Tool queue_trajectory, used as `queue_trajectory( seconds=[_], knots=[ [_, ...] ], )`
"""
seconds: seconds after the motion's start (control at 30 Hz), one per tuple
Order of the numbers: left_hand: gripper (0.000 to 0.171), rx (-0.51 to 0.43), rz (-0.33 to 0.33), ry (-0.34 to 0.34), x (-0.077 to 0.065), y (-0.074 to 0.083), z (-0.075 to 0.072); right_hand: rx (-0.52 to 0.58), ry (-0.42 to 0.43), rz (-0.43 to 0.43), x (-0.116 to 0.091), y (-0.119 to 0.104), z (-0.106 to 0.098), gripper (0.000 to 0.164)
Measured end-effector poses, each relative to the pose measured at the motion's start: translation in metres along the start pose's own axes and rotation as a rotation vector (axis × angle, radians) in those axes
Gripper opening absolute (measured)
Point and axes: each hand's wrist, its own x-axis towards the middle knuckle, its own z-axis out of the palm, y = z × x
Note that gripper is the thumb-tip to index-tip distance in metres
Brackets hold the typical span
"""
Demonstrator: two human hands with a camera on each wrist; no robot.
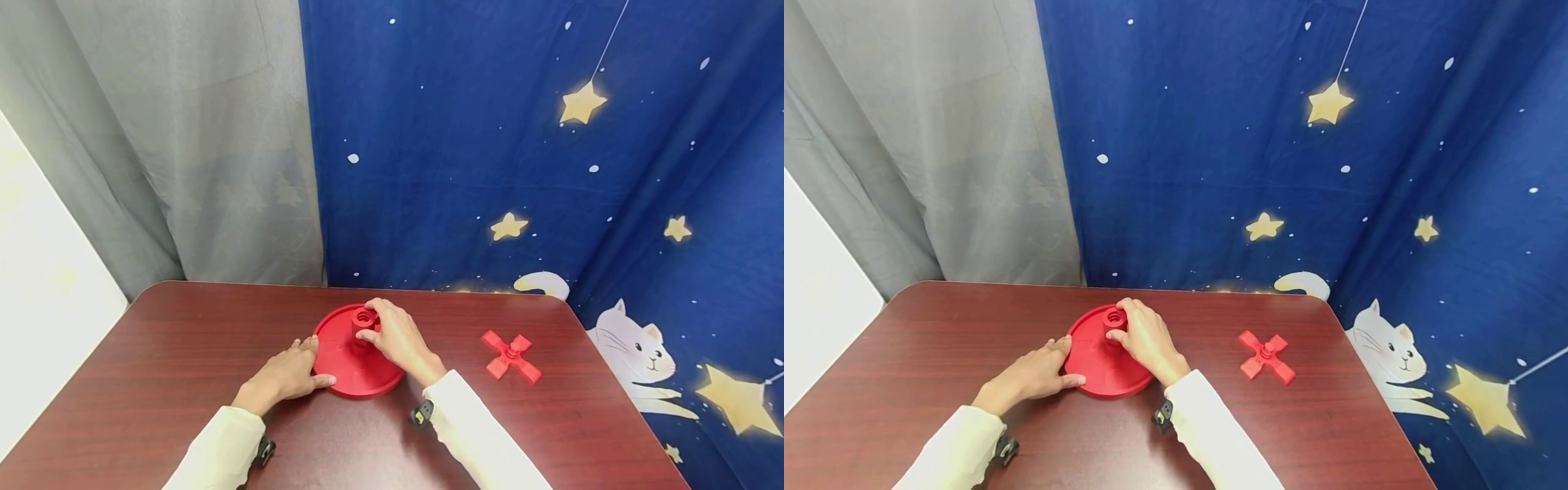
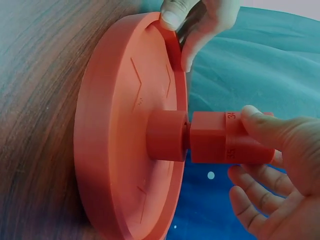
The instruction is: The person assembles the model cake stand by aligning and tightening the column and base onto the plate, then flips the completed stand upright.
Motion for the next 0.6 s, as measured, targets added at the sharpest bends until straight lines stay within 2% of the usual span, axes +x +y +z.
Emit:
queue_trajectory(
  seconds=[0.13,0.27,0.37,0.43,0.6],
  knots=[
    [0.096,-0.002,-0.003,-0.004,-0.0005,0.0010,-0.0001,0.077,-0.013,0.045,-0.0010,0.0020,0.0016,0.055],
    [0.097,-0.005,-0.009,-0.005,-0.0010,0.0012,-0.0003,0.292,-0.076,0.100,-0.0022,0.0049,-0.0004,0.068],
    [0.096,-0.003,-0.007,0.001,-0.0013,0.0009,-0.0005,0.428,-0.117,0.087,-0.0034,0.0067,-0.0032,0.069],
    [0.095,-0.003,-0.004,0.004,-0.0013,0.0007,-0.0004,0.464,-0.130,0.065,-0.0042,0.0074,-0.0043,0.066],
    [0.094,-0.004,-0.002,0.002,-0.0015,0.0009,0.0003,0.430,-0.109,0.068,-0.0051,0.0085,-0.0032,0.056]
  ],
)
